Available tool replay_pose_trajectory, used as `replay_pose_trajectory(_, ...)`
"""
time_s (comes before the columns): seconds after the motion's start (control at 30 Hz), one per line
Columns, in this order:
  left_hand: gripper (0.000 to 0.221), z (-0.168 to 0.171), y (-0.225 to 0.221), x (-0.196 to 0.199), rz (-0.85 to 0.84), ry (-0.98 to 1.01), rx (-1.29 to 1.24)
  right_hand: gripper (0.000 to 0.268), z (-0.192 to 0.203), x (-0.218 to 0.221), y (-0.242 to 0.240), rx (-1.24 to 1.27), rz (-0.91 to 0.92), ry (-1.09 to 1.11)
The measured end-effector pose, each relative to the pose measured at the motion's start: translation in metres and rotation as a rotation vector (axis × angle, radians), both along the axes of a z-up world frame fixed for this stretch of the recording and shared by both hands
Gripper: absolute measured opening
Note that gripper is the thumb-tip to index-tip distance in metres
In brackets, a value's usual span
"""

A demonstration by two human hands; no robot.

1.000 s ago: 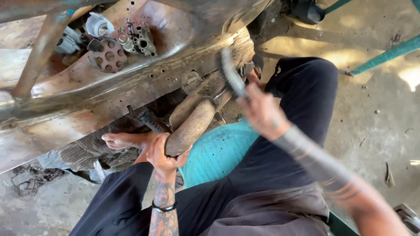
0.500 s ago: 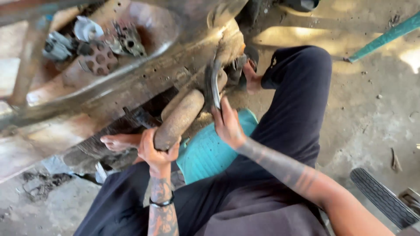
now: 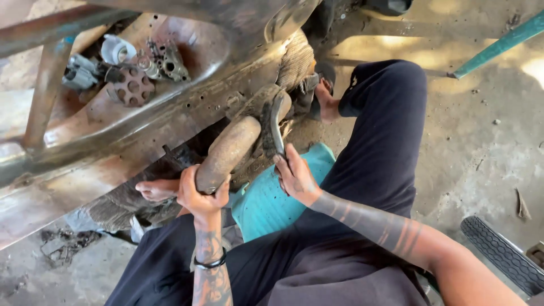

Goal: Cleaning rust and debris from a motorcycle exhaust pipe using a wire brush and scraper.

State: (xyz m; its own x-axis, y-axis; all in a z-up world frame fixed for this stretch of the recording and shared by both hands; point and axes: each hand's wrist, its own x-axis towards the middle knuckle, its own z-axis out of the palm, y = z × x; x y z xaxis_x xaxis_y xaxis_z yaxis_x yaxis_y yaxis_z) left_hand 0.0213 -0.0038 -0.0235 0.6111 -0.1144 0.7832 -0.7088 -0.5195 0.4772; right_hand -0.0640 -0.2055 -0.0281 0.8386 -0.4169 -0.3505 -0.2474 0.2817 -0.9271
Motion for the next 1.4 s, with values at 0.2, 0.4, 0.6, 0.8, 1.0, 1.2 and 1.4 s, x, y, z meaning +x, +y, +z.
replay_pose_trajectory(0.2, 0.079, 0.002, 0.004, -0.010, 0.046, 0.054, 0.077, 0.014, -0.019, 0.039, -0.018, 0.117, -0.094, -0.149)
replay_pose_trajectory(0.4, 0.075, 0.004, 0.011, -0.004, 0.084, 0.033, 0.128, 0.038, -0.096, -0.042, 0.003, -0.494, 0.135, -0.100)
replay_pose_trajectory(0.6, 0.071, 0.026, 0.000, 0.003, -0.046, 0.099, 0.025, 0.011, -0.036, -0.023, -0.137, -0.848, 0.224, -0.264)
replay_pose_trajectory(0.8, 0.062, 0.020, 0.000, 0.017, -0.070, 0.123, -0.085, 0.022, -0.037, -0.019, -0.201, -1.297, 0.626, -0.409)
replay_pose_trajectory(1.0, 0.058, 0.035, -0.001, 0.010, -0.140, 0.228, -0.041, 0.032, -0.002, 0.020, -0.145, -1.429, 0.749, -0.778)
replay_pose_trajectory(1.2, 0.055, 0.035, 0.002, 0.007, -0.158, 0.273, -0.044, 0.031, 0.029, 0.071, -0.120, -1.445, 0.781, -1.047)
replay_pose_trajectory(1.4, 0.070, 0.019, 0.016, 0.004, -0.178, 0.302, -0.052, 0.010, 0.017, 0.102, -0.126, -1.741, 0.888, -1.242)
